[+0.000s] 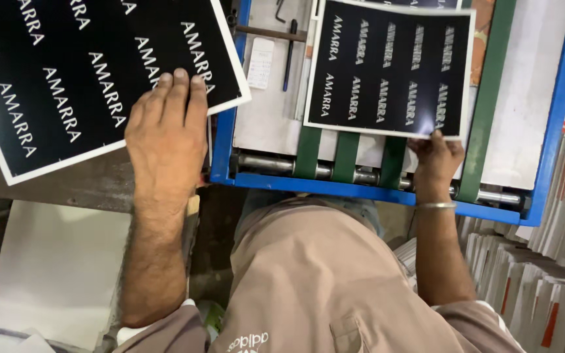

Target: The person picks up printed black sheets from a stack and places them onto a machine with green conveyor belts, while also straightening and aligning the stack of sheets.

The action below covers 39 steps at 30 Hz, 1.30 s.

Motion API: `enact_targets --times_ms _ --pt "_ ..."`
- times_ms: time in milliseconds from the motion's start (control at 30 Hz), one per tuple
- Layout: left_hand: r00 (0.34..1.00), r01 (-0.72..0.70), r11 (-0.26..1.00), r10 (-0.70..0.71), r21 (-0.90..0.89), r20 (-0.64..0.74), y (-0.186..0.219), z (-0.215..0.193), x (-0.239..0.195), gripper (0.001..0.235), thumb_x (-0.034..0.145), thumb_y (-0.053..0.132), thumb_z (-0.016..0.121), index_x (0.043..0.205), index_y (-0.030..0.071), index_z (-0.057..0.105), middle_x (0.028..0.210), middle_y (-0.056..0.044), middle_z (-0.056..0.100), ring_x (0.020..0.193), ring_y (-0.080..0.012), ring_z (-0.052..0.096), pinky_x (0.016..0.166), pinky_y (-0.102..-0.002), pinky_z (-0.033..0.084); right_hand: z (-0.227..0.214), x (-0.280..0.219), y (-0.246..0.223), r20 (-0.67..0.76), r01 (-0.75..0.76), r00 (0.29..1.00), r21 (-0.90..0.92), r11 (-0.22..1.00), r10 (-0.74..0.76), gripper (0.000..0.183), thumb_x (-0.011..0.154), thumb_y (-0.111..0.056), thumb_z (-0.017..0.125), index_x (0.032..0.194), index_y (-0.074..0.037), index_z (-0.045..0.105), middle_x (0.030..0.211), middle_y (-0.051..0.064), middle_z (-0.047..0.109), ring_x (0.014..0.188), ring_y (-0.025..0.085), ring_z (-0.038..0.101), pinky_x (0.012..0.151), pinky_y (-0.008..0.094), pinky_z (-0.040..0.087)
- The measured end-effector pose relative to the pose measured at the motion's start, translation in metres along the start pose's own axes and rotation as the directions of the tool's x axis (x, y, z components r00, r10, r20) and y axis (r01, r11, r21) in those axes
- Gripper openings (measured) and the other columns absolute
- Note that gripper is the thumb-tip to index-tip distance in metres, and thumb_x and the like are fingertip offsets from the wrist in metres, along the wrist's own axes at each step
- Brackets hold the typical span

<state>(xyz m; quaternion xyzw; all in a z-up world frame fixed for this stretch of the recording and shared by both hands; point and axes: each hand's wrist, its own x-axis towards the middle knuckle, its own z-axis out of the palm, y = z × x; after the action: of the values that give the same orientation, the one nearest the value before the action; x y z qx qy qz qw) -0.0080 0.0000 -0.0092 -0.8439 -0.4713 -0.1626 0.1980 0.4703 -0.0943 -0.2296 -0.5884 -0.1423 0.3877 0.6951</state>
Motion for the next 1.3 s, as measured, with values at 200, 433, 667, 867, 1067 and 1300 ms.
enact_targets --times_ms 200,433,667,867,1067,1300 --pt "0.997 0.003 0.994 -0.011 -0.107 -0.072 0.002 -0.005 -0.003 0.025 0.098 0.007 0.074 0.124 0.005 0.073 0.126 -0.008 0.072 0.118 -0.0248 0.069 0.100 -0.039 0.054 -0.023 -0.041 0.025 -0.021 -0.083 0.996 -0.011 0.996 0.083 0.008 0.104 -0.006 0.061 0.104 0.000 0.056 0.088 0.015 0.070 0.074 0.027 0.074 0.067 0.039 0.066" --pt "0.995 0.038 0.994 -0.047 -0.105 -0.084 0.006 -0.005 -0.001 0.022 0.098 0.007 0.075 0.120 0.005 0.075 0.122 -0.006 0.074 0.116 -0.0230 0.069 0.098 -0.038 0.054 0.004 -0.028 0.016 0.039 -0.080 0.996 -0.004 0.997 0.080 0.014 0.109 -0.011 0.058 0.111 0.003 0.060 0.091 0.014 0.070 0.077 0.025 0.074 0.072 0.038 0.066" --pt "0.993 0.039 0.992 -0.053 -0.123 -0.108 0.007 -0.005 0.000 0.021 0.095 0.003 0.075 0.116 0.004 0.075 0.116 -0.007 0.075 0.110 -0.0219 0.071 0.093 -0.036 0.055 0.035 0.020 0.013 0.034 -0.100 0.995 0.048 0.994 0.098 0.016 0.107 -0.015 0.058 0.110 0.000 0.058 0.086 0.013 0.069 0.075 0.025 0.073 0.073 0.040 0.067" --pt "0.992 0.048 0.991 -0.062 -0.121 -0.113 0.009 -0.007 0.002 0.024 0.092 0.004 0.075 0.116 0.004 0.073 0.117 -0.007 0.074 0.110 -0.0231 0.070 0.093 -0.038 0.054 0.054 0.047 0.012 0.096 -0.199 0.977 0.094 0.976 0.190 0.018 0.108 -0.014 0.059 0.112 0.003 0.057 0.092 0.016 0.069 0.083 0.030 0.075 0.079 0.044 0.068" --pt "0.996 0.044 0.987 -0.056 -0.156 -0.074 0.010 -0.009 0.001 0.036 0.086 0.009 0.078 0.122 0.003 0.072 0.124 -0.010 0.070 0.116 -0.0266 0.066 0.100 -0.042 0.052 0.052 0.040 0.004 0.028 -0.215 0.976 0.003 0.977 0.214 0.024 0.106 -0.021 0.054 0.117 0.001 0.050 0.102 0.021 0.071 0.090 0.035 0.074 0.080 0.044 0.066" --pt "0.986 0.146 0.951 -0.163 -0.274 -0.041 -0.022 -0.029 -0.004 0.043 0.089 0.006 0.074 0.132 0.003 0.069 0.137 -0.015 0.067 0.126 -0.0309 0.063 0.111 -0.044 0.047 0.066 -0.020 -0.020 0.220 -0.222 0.950 -0.034 0.974 0.224 0.028 0.108 -0.019 0.057 0.127 0.002 0.055 0.110 0.021 0.068 0.095 0.032 0.071 0.086 0.044 0.063"
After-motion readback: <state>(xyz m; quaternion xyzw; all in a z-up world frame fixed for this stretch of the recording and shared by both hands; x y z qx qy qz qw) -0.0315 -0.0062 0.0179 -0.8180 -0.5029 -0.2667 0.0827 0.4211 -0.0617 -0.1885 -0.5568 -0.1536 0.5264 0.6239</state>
